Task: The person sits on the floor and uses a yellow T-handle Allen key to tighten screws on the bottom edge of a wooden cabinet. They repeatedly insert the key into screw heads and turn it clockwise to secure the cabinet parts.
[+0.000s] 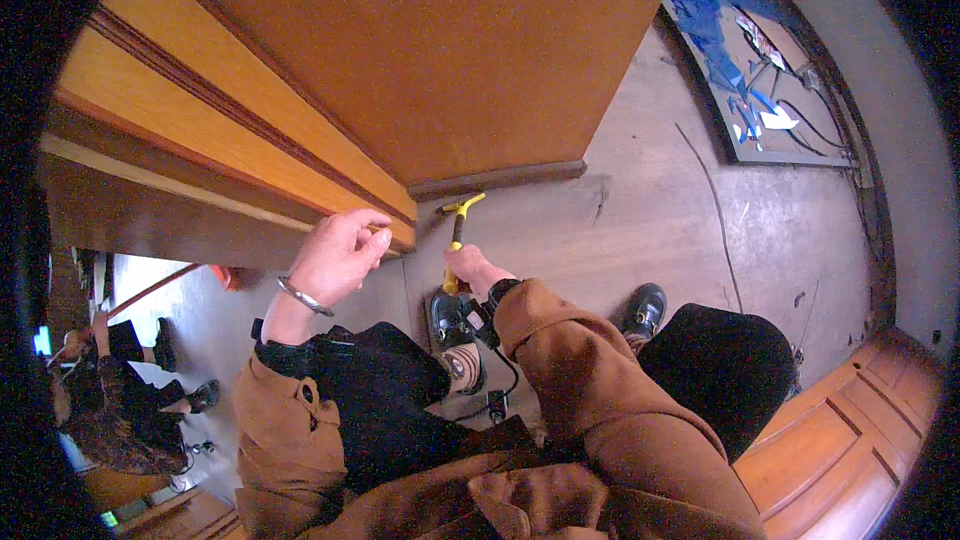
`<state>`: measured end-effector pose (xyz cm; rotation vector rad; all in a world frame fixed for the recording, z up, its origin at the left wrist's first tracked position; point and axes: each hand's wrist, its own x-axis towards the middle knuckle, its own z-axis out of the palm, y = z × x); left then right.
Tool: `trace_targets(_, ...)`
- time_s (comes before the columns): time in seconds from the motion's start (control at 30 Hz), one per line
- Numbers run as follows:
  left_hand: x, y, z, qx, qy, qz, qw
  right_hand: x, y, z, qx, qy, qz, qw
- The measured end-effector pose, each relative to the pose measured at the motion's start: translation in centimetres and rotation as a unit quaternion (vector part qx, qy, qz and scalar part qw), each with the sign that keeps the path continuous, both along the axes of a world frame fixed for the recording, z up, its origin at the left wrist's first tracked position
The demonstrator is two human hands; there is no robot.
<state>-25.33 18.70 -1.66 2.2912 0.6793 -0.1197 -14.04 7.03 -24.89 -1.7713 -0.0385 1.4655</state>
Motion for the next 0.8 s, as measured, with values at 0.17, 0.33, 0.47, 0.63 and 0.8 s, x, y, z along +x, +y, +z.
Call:
trace_targets(0.17,-0.2,0.1,-0.1,0.008,-0.003,0.018,1.0,-2.6,-4.0,-0.4,-0.036,0.001,0.058,0.998)
trace_targets(0.33,-0.3,0.1,-0.5,-0.005,-0.011,-0.005,1.0,-3.0,-4.3,-1.7,-0.017,-0.055,0.169,0.984)
trace_targets(0.47,-0.1,0.2,-0.2,-0.004,0.006,0.0,1.0,0.2,-1.3,-1.9,-0.023,-0.001,0.056,0.998)
trace_targets(0.63,0.1,0.1,0.2,-0.021,0.011,0.015,1.0,-3.1,-5.9,-2.2,-0.055,-0.049,0.112,0.991)
trace_targets(0.8,0.1,-0.2,0.2,-0.003,0.009,0.033,0.999,-5.0,-6.9,-2.7,-0.082,-0.086,0.185,0.975)
